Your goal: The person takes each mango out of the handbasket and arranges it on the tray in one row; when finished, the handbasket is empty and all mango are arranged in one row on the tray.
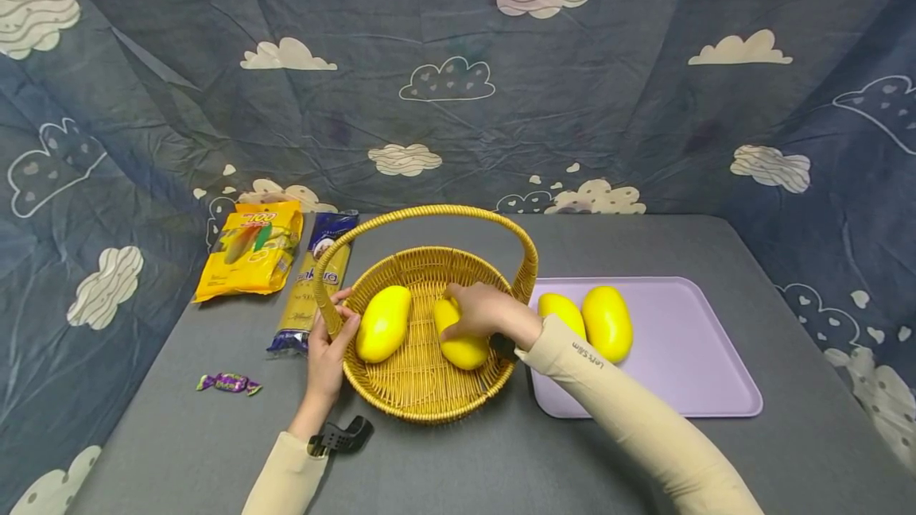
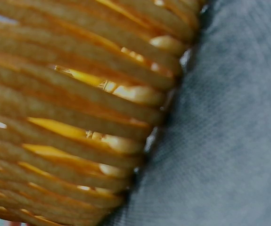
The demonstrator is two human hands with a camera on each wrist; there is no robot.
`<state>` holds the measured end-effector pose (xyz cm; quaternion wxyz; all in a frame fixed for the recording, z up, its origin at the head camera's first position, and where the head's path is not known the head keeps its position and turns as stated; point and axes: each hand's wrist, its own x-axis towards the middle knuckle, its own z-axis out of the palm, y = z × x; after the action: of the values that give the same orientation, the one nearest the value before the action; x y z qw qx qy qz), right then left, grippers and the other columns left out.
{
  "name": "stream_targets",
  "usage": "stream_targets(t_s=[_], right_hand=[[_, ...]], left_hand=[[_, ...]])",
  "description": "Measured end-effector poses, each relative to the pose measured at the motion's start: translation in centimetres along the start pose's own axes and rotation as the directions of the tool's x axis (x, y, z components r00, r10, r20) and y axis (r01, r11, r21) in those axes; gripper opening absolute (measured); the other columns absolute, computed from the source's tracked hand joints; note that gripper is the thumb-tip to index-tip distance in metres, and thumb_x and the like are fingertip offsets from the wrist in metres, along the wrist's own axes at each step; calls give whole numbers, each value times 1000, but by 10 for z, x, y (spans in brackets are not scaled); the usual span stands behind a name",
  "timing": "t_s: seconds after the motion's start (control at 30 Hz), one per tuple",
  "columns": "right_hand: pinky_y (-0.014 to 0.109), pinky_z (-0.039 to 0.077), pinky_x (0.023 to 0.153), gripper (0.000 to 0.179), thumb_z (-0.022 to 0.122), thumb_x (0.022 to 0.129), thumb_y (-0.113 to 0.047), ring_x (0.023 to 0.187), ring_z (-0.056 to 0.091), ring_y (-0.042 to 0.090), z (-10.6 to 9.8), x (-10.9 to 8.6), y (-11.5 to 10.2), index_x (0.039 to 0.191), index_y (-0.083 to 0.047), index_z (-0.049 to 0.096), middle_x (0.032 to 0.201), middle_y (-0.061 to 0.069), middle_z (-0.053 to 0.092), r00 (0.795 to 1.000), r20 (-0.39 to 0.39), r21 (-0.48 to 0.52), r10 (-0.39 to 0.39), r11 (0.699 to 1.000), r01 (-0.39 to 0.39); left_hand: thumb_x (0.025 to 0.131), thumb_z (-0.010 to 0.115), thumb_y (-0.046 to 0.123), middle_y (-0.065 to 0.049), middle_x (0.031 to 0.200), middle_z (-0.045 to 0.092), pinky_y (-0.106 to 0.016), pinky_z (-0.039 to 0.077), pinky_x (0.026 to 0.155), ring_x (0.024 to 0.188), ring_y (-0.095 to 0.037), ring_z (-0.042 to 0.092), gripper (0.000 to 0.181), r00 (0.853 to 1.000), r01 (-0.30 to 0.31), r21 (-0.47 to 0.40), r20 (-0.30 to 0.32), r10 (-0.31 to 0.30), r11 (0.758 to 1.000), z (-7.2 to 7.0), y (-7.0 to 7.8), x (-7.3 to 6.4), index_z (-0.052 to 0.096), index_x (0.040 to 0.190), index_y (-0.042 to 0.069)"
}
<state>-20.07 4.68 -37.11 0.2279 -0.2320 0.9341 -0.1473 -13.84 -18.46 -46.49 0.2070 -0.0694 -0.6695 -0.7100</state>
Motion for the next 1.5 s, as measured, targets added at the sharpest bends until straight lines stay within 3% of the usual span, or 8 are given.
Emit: stream_targets(t_s=[0.3,0.57,0.83,0.93,1.13,1.5], right_hand=[[37,44,74,61,75,79,-35,90,57,24,3,-2,-2,132,-17,50,104,10,64,998,2,-56,-66,996,66],[38,43,66,61,75,77,-36,88,58,24,6,0,-7,131,-25,49,108,9,64,997,14,-120,-71,990,73],[36,42,66,60,75,77,-37,79,55,19,9,2,-8,129,-27,47,100,4,63,997,32,-127,-76,989,79],[36,43,66,60,74,78,-37,79,55,19,9,1,-8,129,-27,45,97,4,63,996,26,-131,-82,988,85],[37,42,63,60,72,80,-38,77,55,18,10,-1,-6,131,-29,42,88,3,59,995,-4,-135,-96,986,95],[35,41,64,61,72,79,-43,80,52,15,1,-18,-7,132,-34,44,95,1,58,980,-124,-78,-157,986,148]], left_hand=[[94,52,-3,-24,131,44,-25,29,99,120,-25,38,15,1000,-13,9,-6,13,1000,-2,-6,-2,50,99,-17],[94,50,-8,-30,130,43,-23,28,98,119,-30,37,16,1000,7,3,-2,-7,1000,-2,-4,0,50,104,-20],[93,48,-10,-37,129,39,-22,30,96,118,-40,34,16,1000,16,13,9,-16,1000,6,21,-2,47,101,-24],[93,49,-9,-37,130,38,-22,29,97,119,-40,34,15,1000,13,17,10,-13,1000,7,22,-2,47,100,-23],[93,48,-10,-38,127,39,-22,29,97,118,-42,33,17,1000,3,13,13,-3,1000,7,22,-1,47,102,-24],[93,48,-11,-36,129,40,-22,29,97,120,-39,33,15,1000,15,14,5,-16,1000,7,22,-2,47,101,-24]])
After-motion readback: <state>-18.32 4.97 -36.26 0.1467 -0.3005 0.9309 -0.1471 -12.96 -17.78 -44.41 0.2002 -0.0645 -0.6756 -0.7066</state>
